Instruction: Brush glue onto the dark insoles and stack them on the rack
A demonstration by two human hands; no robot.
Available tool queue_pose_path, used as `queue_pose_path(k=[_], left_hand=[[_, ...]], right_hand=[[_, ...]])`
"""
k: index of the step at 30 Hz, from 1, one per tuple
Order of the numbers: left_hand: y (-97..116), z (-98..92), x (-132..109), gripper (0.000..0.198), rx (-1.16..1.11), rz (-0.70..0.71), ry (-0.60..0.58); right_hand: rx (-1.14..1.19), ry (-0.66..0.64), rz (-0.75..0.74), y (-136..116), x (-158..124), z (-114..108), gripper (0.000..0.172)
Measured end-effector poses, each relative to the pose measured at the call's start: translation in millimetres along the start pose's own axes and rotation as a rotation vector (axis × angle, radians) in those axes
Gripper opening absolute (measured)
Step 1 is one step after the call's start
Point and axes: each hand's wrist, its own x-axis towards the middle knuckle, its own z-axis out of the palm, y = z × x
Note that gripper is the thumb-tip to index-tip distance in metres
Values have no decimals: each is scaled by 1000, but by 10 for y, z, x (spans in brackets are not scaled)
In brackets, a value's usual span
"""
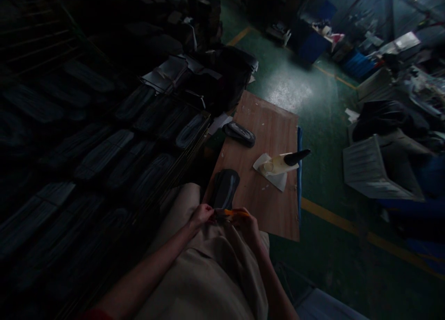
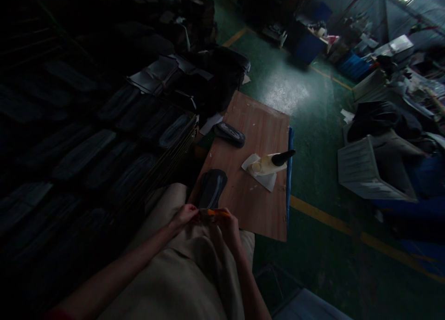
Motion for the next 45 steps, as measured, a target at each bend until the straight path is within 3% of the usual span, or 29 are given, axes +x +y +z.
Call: queue_pose_path(k=[4, 10, 17, 24, 29, 34, 40, 45], left_hand=[[18, 5, 15, 13, 52, -21, 0], [1, 0, 50, 14, 36, -19, -37], [-23, -3, 65, 13, 31, -9, -23], [22, 13, 67, 16, 64, -26, -17], [24, 20, 71, 16, 71, -48, -3], [0, 6, 87, 15, 45, -26, -17], [-22, 8, 124, 18, 61, -21, -34], [-36, 8, 114, 16, 41, 3, -16]], right_hand=[[107, 80, 22, 78, 325, -43, 28], [64, 229, -97, -17, 719, -47, 26], [-180, 197, -217, -60, 942, 46, 30], [-238, -72, -188, -26, 816, -95, 26], [-72, 62, -156, -79, 913, -145, 25], [-209, 75, -184, -53, 943, -54, 26], [-190, -23, -108, 31, 505, 5, 25], [42, -90, 17, 98, 151, 61, 24]])
